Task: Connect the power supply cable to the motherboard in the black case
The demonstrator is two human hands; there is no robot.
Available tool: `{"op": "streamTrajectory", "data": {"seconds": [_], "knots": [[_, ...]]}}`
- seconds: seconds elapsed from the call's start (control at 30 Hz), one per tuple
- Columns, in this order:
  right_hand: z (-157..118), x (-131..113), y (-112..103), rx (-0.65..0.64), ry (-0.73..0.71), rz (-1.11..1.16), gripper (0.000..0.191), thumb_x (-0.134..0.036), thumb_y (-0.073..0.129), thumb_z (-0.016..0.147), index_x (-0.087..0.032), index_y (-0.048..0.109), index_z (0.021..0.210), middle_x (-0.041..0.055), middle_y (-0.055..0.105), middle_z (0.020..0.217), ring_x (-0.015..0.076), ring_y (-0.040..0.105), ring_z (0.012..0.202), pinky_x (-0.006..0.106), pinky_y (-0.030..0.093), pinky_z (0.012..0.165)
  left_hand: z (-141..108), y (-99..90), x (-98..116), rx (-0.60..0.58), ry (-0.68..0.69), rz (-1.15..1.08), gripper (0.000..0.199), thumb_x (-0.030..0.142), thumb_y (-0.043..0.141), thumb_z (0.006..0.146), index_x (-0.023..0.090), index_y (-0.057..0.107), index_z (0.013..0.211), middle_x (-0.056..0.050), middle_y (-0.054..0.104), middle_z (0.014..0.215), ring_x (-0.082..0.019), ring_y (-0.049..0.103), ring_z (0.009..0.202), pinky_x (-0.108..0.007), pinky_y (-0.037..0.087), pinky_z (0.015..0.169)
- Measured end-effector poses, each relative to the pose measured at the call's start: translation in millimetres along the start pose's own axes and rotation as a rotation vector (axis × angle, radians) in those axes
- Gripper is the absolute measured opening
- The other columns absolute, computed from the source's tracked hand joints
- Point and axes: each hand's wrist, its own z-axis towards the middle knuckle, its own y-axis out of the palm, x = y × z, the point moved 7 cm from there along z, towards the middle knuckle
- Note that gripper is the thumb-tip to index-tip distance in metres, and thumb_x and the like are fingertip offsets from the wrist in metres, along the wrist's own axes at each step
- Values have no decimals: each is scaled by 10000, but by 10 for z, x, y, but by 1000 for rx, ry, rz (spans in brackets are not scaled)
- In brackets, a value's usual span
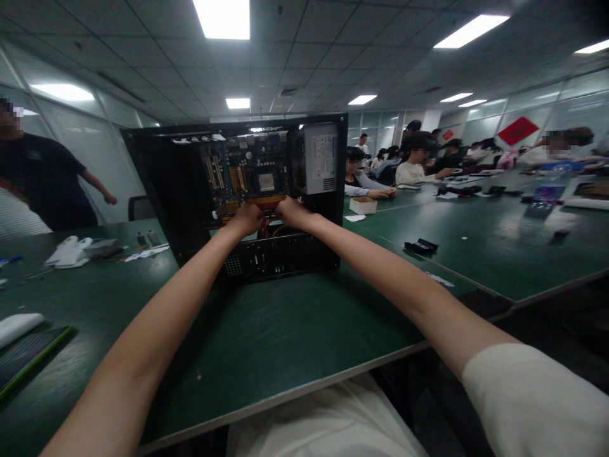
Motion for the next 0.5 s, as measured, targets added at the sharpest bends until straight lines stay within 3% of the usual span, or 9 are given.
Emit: {"op": "streamTrajectory", "data": {"seconds": [0.27, 0.5], "knots": [[13, 46, -8, -5, 52, 10, 331, -10, 622, 957, -69, 839, 1200, 204, 801, 1203, 272, 750, 1135, 266, 542, 887, -41, -37, 15, -1, -36, -11, 304, 167, 554, 984, 126, 850, 1038, -174, 817, 1045, -284, 765, 1019, -298, 533, 851], [-9, 15, -25, 6, 53, 12, 309, -9, 632, 962, -48, 828, 1198, 222, 793, 1202, 284, 745, 1147, 275, 544, 911, -78, -82, 33, -22, -104, 73, 337, 241, 547, 987, 170, 843, 1133, -187, 799, 1205, -343, 753, 1144, -347, 559, 907]]}}
